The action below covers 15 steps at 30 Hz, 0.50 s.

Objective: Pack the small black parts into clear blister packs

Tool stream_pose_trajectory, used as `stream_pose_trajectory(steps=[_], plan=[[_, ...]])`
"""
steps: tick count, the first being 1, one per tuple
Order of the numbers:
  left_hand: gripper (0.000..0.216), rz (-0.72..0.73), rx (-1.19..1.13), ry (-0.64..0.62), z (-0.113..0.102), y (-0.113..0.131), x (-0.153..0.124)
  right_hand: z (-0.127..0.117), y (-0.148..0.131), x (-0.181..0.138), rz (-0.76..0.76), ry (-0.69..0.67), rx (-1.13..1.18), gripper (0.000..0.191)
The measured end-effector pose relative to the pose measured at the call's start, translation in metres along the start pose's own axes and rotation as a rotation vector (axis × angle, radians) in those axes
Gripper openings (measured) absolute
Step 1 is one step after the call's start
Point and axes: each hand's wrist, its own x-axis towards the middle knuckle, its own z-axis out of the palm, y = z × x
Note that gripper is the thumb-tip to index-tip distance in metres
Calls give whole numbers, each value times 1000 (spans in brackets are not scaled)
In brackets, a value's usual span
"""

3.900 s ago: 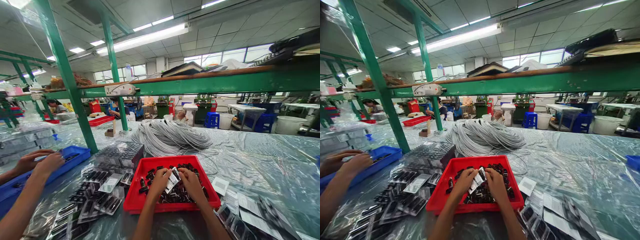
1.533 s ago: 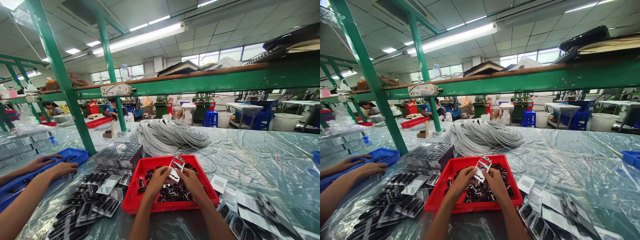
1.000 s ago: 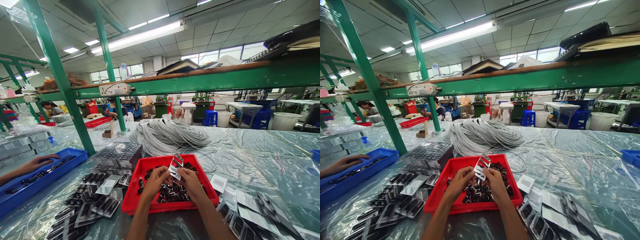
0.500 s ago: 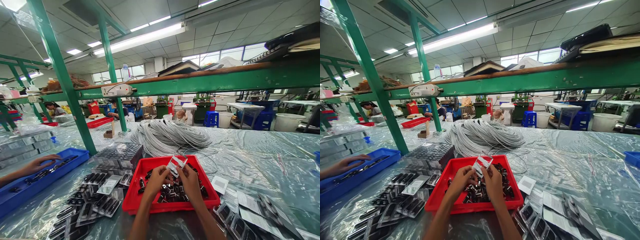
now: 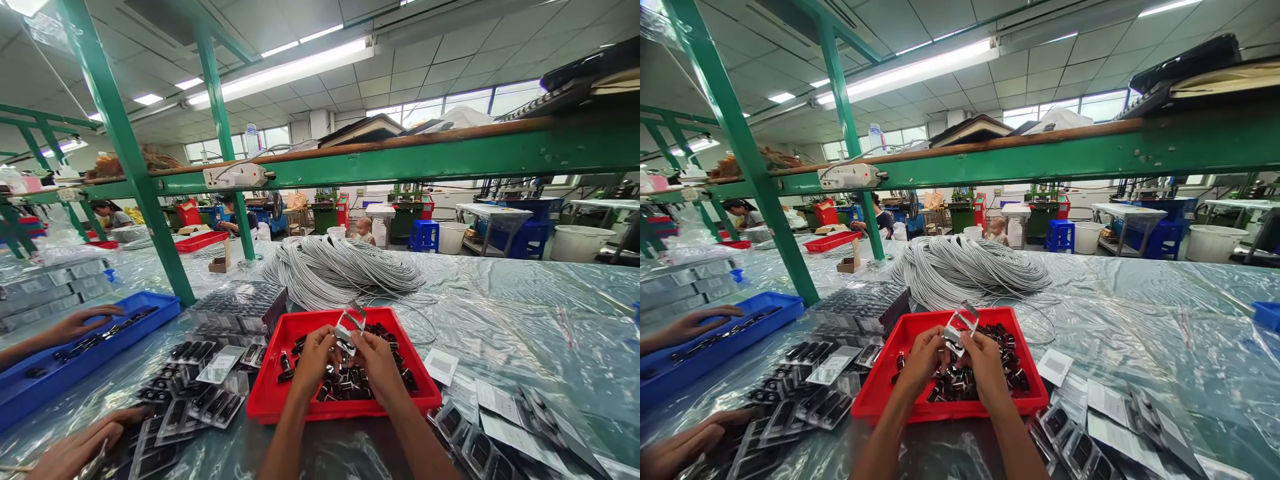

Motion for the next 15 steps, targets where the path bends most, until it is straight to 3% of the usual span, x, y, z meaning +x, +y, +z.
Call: stream_pose_trajectory(steps=[2, 5, 8, 11, 13, 15], plan=[[24, -1, 7, 6, 4, -1, 0, -6, 3, 3, 98, -36, 29, 46], [24, -4, 46, 34, 8, -4, 3, -13, 8, 7, 111, 140, -175, 44], [25, -8, 100, 73, 8, -8, 6, -16, 11, 8, -160, 413, -483, 37], [26, -14, 143, 93, 8, -10, 8, -15, 11, 6, -440, 552, -769, 31], [26, -15, 164, 96, 8, -9, 8, -13, 10, 3, -468, 531, -824, 25], [27, -13, 184, 95, 8, -5, 6, -12, 7, 1, -438, 361, -792, 21]])
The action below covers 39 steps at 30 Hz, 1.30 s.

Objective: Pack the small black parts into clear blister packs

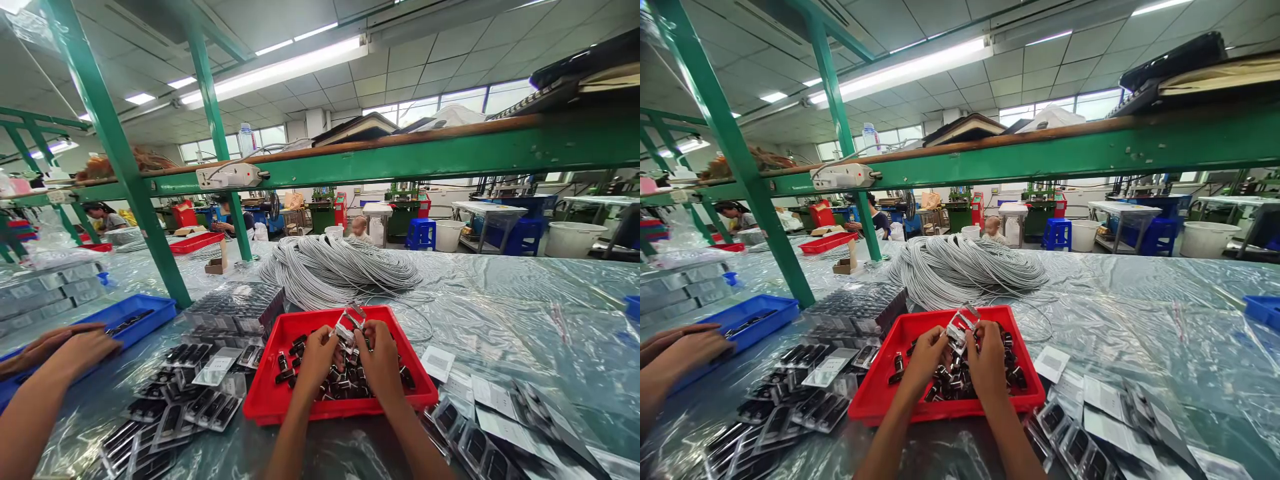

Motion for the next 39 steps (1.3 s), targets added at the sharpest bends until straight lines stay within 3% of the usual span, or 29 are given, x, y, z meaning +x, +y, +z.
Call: stream_pose_trajectory(steps=[4, 7, 10, 19, 29, 35, 39], plan=[[27, 4, 41, -74, -7, 8, -6, -3, 0, 2, 9, -340, 159, 20], [27, -17, 67, -209, -15, 12, -9, -6, 5, 3, 113, -457, 216, 24], [28, -31, 80, -260, -19, 12, -9, -7, 11, 3, 171, -546, 306, 23], [30, -63, 95, -209, -10, 10, -8, -8, 10, 2, 70, -485, 268, 15], [31, -113, -15, -36, 10, 7, -7, -2, 7, 1, 208, -585, 457, 22], [31, -90, 29, 76, 7, -2, -2, -3, 3, 1, 207, -526, 529, 27], [38, -53, 68, 16, 1, 3, -5, -7, -5, -1, 181, -553, 459, 25]])
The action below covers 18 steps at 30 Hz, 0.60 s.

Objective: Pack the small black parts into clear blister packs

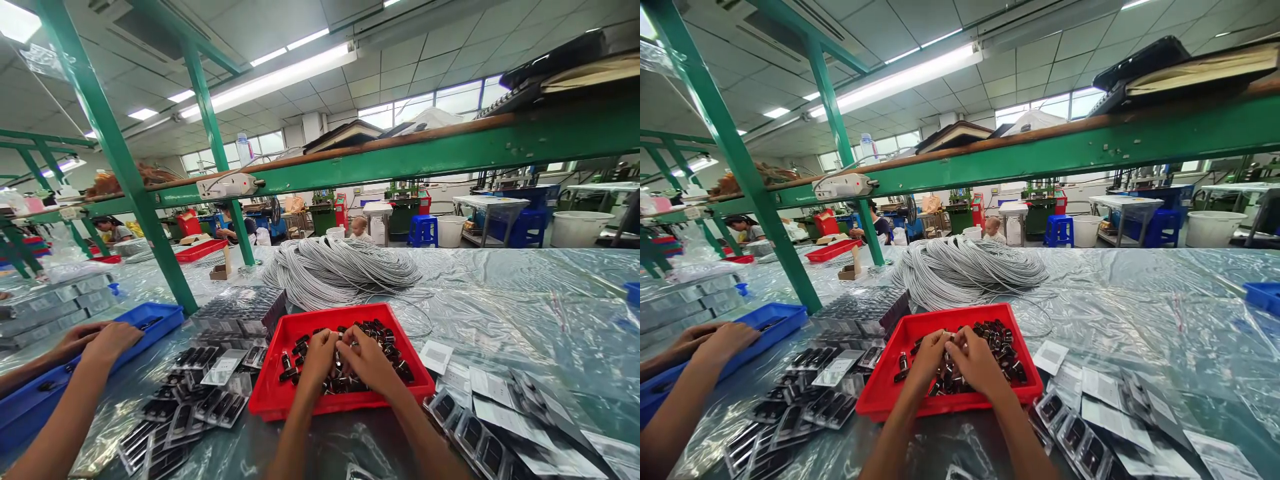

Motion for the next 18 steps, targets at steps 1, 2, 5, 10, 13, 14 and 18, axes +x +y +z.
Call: stream_pose_trajectory(steps=[1, 2, 5, 10, 13, 14, 18], plan=[[39, 4, 2, -42, -1, 2, -2, -1, 0, -1, 15, -9, 6, 27], [40, 7, 2, -87, -1, 4, -4, -2, 0, -1, 33, -24, 24, 29], [43, 8, 7, -189, -1, 9, -8, -10, 2, -1, 81, -100, 92, 31], [42, 21, 75, -135, 5, 6, -5, -15, 3, 0, 49, -46, -73, 21], [39, 28, 126, -37, 9, -1, -1, -8, 0, 1, -25, 76, -341, 13], [38, 27, 136, -11, 9, -3, 0, -6, -1, 1, -46, 110, -411, 10], [38, 7, 149, 58, 8, -11, 4, 0, 2, 3, -64, 154, -420, 29]])
